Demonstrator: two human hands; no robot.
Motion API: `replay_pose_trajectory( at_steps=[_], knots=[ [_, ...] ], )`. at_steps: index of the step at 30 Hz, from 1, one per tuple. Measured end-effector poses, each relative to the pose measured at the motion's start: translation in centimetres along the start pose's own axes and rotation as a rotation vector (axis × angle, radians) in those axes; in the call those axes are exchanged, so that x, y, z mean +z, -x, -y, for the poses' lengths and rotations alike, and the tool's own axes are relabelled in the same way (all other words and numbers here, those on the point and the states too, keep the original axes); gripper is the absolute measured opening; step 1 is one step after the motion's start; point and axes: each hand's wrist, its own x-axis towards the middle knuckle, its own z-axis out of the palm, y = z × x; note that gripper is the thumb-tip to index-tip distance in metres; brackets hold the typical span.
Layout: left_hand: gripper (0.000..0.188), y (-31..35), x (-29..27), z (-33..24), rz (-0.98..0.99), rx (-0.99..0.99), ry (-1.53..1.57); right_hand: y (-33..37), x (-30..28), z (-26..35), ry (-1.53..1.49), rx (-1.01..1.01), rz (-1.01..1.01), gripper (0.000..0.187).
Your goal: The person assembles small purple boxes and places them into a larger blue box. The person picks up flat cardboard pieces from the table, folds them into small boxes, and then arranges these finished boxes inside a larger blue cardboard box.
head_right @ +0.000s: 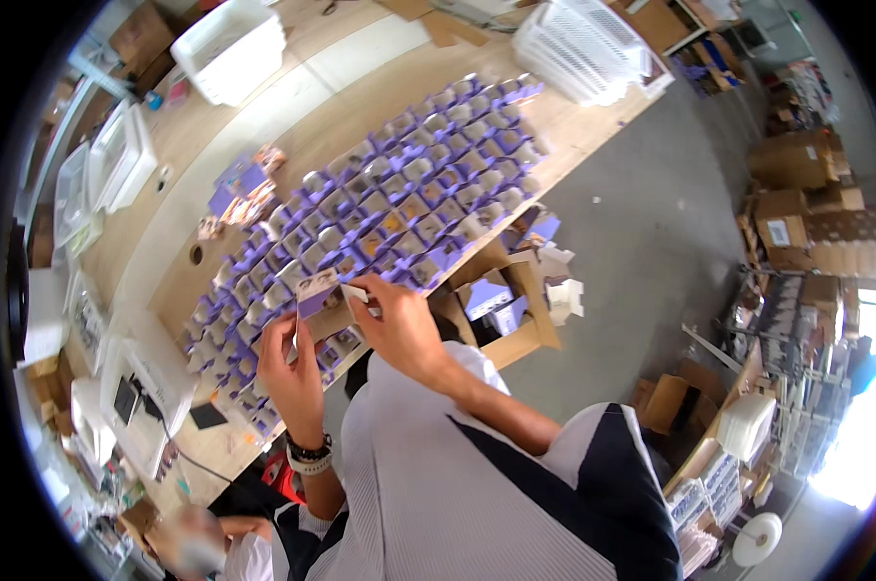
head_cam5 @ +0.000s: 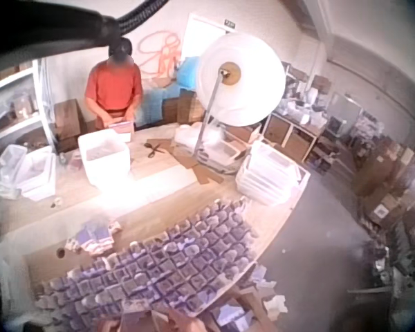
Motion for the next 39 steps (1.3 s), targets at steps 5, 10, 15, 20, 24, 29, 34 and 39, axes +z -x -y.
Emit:
replay_pose_trajectory(
  at_steps=[5,10,15,20,24,29,34,39],
  knots=[
    [0.016,1.2,1.3,-1.0,0.241,-0.111,-0.074,1.4,-0.6,-3.9,-0.053,0.071,-0.186,0.015],
    [0.027,1.9,4.3,-0.7,0.498,-0.119,0.190,1.1,-4.3,-8.1,-0.098,0.202,-0.290,0.018],
    [0.029,0.3,5.5,-1.4,0.620,-0.132,0.262,-4.6,-15.8,-19.2,0.108,0.337,-0.618,0.012],
    [0.023,-1.7,5.4,0.8,0.519,-0.289,0.215,-12.8,-28.4,-30.0,0.642,0.300,-0.825,0.021],
    [0.022,-2.4,5.5,2.2,0.435,-0.377,0.222,-18.9,-33.0,-37.6,0.699,0.380,-0.764,0.029],
    [0.023,-2.6,5.6,1.3,0.350,-0.436,0.221,-23.5,-31.5,-40.4,0.643,0.501,-0.503,0.034],
    [0.024,-2.8,6.7,1.4,0.347,-0.478,0.236,-25.4,-31.4,-44.2,0.409,0.477,-0.356,0.028],
    [0.024,-3.4,7.2,1.7,0.343,-0.464,0.269,-25.6,-32.5,-43.3,0.565,0.493,-0.449,0.030]
  ],
)
